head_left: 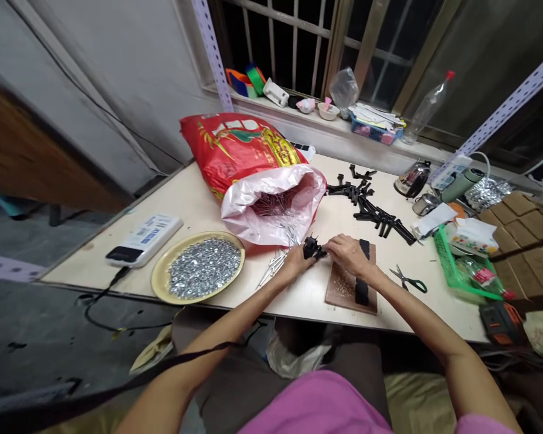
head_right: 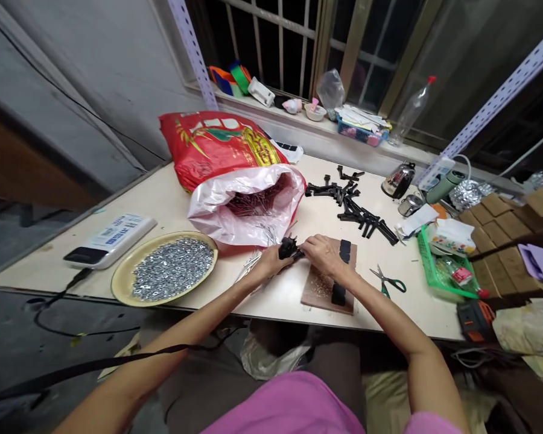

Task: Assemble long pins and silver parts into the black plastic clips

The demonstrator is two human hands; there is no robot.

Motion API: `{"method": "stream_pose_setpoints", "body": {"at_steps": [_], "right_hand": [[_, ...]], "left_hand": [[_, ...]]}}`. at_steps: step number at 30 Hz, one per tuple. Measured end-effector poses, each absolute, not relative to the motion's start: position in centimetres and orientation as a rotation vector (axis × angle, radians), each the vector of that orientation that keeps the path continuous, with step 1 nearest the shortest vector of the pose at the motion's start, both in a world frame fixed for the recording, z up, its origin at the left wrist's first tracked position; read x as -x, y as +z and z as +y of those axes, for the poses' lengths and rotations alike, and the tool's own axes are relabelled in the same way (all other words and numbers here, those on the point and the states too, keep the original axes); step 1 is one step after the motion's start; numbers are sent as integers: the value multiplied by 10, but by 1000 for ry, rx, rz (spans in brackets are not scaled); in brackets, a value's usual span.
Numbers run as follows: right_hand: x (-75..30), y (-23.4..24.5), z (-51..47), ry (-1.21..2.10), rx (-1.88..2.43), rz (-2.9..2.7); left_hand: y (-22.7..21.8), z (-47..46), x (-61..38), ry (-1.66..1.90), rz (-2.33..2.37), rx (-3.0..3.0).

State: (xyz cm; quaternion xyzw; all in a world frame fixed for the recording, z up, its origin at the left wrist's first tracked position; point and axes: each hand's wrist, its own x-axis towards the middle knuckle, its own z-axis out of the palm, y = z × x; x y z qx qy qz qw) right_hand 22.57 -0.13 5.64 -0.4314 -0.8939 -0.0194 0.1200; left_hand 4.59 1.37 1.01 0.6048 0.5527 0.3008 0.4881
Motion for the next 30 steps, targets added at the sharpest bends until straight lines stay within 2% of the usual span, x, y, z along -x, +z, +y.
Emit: {"method": "stream_pose_setpoints", "body": {"at_steps": [5, 10, 14, 19, 27, 30], "right_hand": [[-220, 32, -7, -60, 1303, -2714], [-218, 29, -8, -35, 1298, -2668], [-217, 33, -10, -85, 1209, -2519], [-206, 45, -13, -104, 952, -2421], [-190, 63, -3, 163, 664, -2644], [-186, 65, 0, 67, 514, -2700]], "left_hand": [[15, 4, -52, 706, 1501, -1561], [31, -6, -53, 433, 1731, -1861], [38, -10, -46, 530, 1726, -1900], [42, 5, -38, 904, 1422, -1274], [64, 20, -31, 842, 1098, -849], [69, 16, -29, 731, 973, -668]]}}
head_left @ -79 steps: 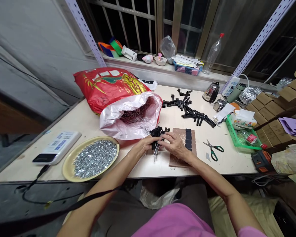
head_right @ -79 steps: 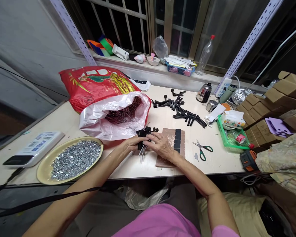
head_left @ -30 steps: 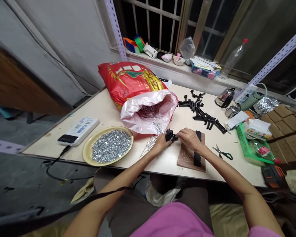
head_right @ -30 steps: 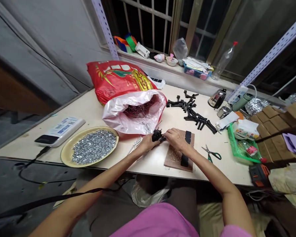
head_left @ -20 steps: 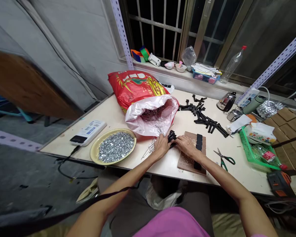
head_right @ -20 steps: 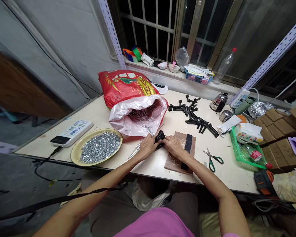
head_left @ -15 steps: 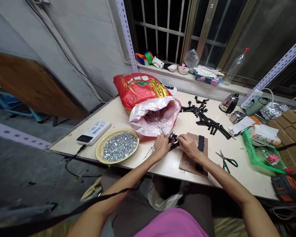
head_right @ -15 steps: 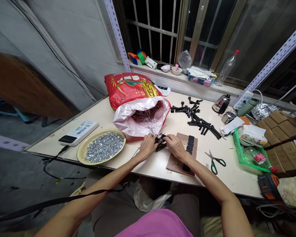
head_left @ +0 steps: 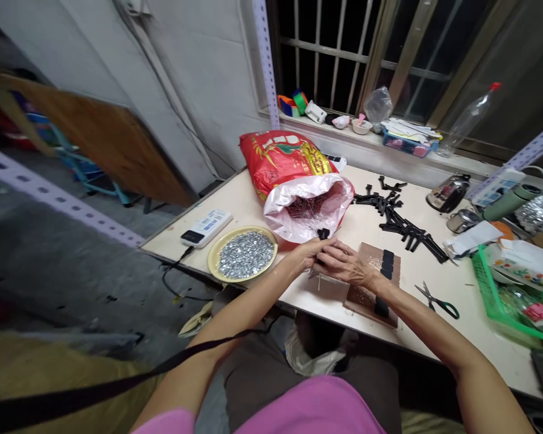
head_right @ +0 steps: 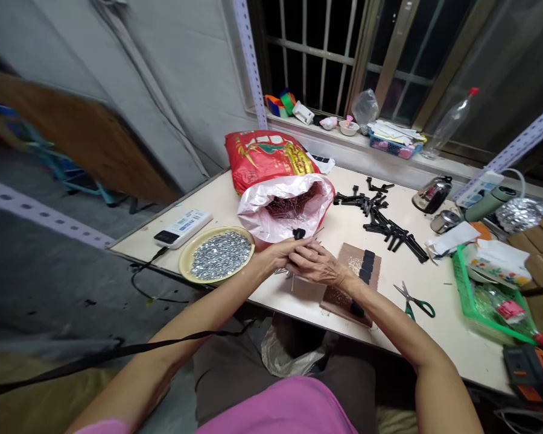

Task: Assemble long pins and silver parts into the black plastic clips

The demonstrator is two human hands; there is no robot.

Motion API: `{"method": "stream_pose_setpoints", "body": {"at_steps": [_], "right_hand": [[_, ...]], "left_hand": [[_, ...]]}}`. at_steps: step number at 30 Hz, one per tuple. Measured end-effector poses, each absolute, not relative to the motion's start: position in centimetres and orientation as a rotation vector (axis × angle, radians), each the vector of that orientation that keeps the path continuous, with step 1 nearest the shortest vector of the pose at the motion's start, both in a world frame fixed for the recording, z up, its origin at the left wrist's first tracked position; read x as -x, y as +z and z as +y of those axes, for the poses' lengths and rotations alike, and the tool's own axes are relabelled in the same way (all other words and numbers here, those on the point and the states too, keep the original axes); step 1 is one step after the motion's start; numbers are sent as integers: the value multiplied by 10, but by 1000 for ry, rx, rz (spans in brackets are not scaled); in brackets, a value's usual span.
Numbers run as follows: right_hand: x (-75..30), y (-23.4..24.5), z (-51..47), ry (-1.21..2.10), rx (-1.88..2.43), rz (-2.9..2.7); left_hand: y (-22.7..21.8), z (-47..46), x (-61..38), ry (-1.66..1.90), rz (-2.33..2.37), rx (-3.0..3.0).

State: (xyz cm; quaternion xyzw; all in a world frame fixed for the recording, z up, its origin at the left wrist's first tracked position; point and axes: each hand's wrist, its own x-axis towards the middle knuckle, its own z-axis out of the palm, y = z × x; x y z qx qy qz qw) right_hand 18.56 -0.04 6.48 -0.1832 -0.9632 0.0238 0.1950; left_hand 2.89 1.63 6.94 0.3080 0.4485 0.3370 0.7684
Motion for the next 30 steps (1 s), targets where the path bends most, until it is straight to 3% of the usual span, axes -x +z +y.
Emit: {"method": "stream_pose_setpoints", "body": {"at_steps": [6, 10, 14, 16, 19, 22, 30], "right_hand": [[-173, 69, 1, -515, 19, -2697], [-166, 78, -3, -596, -6, -2506], [-170, 92, -8, -485, 295, -2328], [-173, 96, -12, -421, 452, -2257], [-170, 97, -20, -350, 605, -2216], [-162, 94, -29, -213, 707, -2266], [-133, 82, -34, 172, 934, -2255]], "left_hand": [[70, 9, -21, 682, 900, -567], [71, -7, 8, 746, 1009, -909], [66, -20, 73, 775, 1818, -1695], [60, -20, 103, 544, 2145, -1878], [48, -15, 126, 173, 2167, -2059], [38, -10, 129, 34, 2087, -2179], [30, -6, 135, 319, 2046, -2164]]}}
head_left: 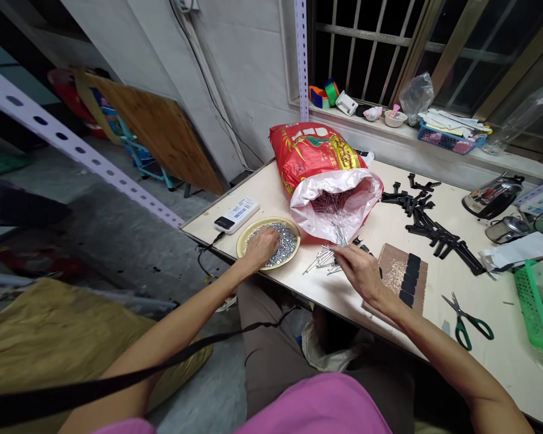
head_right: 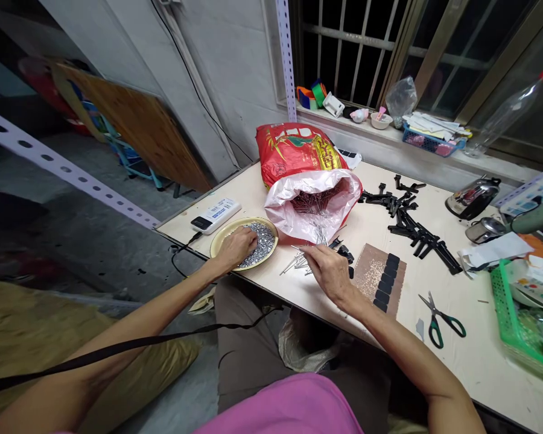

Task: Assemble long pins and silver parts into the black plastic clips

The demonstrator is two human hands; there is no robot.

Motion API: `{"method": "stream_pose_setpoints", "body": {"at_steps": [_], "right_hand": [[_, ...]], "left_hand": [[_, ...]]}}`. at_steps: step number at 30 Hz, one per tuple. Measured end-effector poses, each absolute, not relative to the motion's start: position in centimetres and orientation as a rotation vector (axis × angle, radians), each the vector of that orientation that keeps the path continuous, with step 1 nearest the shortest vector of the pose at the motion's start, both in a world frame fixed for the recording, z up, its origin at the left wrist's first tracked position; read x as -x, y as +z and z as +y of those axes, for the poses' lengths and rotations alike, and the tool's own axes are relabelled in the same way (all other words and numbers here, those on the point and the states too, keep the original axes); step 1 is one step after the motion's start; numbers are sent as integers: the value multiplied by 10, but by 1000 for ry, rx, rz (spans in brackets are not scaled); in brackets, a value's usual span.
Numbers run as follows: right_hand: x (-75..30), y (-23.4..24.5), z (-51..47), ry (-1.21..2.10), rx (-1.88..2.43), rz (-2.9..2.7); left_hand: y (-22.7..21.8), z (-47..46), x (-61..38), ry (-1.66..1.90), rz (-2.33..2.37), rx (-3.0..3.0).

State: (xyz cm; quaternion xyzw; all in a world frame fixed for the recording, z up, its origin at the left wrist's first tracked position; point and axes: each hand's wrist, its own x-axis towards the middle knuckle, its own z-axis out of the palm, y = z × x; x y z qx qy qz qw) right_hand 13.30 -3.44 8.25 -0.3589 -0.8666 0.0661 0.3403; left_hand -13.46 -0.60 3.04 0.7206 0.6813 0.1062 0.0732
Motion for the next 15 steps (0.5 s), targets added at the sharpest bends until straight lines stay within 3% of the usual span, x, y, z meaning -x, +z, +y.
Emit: {"method": "stream_pose_setpoints", "body": {"at_steps": [4, 8, 15], "right_hand": [[-120, 78, -34, 270, 1022, -2220], [-107, 73, -39, 381, 976, -2266], [-108, 70, -43, 392, 1115, -2234]], "left_hand": [[35, -12, 132, 640, 1997, -1967], [48, -30, 108, 1071, 1606, -1397], [72, -48, 59, 1298, 1375, -1146]]}}
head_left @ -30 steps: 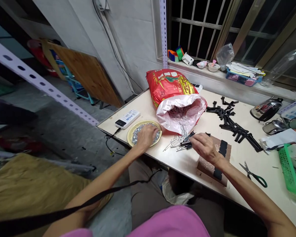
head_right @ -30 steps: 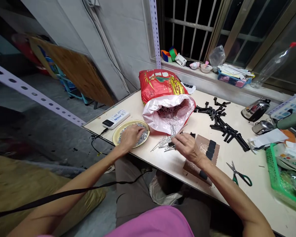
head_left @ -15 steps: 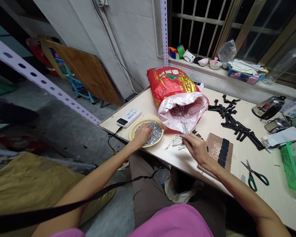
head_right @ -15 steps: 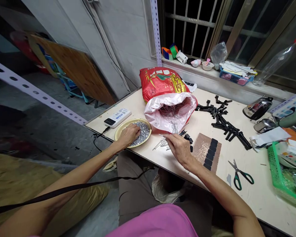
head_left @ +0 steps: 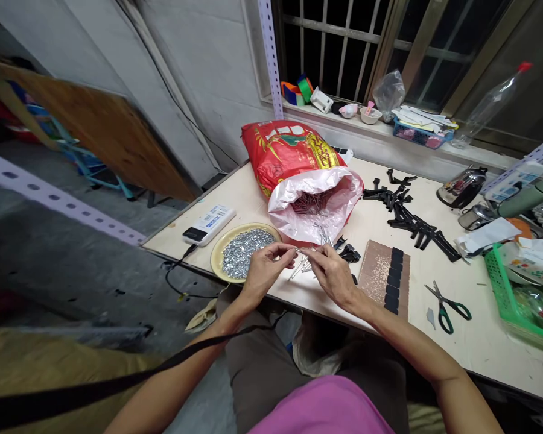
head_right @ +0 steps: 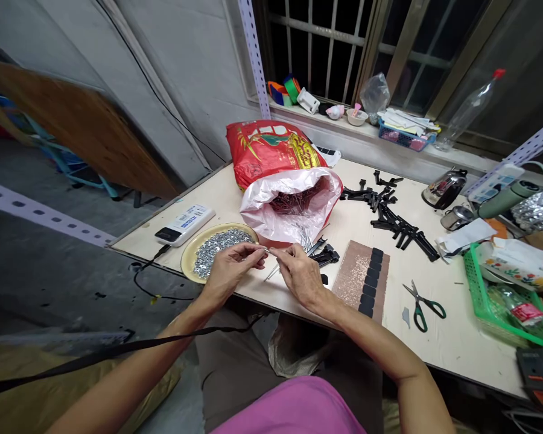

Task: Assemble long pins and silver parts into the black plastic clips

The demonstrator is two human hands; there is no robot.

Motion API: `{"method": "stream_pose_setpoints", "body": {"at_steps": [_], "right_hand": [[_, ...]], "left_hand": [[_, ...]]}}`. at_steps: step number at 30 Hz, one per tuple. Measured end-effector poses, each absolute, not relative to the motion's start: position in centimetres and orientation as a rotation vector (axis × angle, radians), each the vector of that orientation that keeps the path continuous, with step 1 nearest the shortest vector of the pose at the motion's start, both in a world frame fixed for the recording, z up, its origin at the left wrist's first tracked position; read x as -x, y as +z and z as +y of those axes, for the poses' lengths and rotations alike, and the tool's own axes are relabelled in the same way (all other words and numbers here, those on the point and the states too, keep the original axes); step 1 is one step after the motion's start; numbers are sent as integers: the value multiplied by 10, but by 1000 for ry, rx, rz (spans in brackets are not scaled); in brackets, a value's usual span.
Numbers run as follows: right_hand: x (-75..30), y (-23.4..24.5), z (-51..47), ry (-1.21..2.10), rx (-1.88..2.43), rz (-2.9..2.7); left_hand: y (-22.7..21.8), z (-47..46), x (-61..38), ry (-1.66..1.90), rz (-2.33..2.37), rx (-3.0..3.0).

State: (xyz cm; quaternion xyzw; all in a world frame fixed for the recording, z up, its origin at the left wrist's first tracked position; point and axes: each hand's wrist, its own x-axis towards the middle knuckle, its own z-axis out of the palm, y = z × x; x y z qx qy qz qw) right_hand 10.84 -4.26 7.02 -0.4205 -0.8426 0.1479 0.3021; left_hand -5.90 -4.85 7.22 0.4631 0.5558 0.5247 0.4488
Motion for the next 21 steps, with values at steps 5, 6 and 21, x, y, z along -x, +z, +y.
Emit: {"method": "stream_pose_setpoints", "body": {"at_steps": [5, 6, 21], "right_hand": [[-119, 75, -45, 369, 1226, -2246], [-120, 76, -45, 362, 1247, -2250], [-138, 76, -51, 352, 1395, -2225]], "left_hand": [[75, -47, 45, 1336, 1329, -1171], [75, -47, 44, 1339, 1325, -1182], [72, -28, 30, 1068, 986, -761]]}}
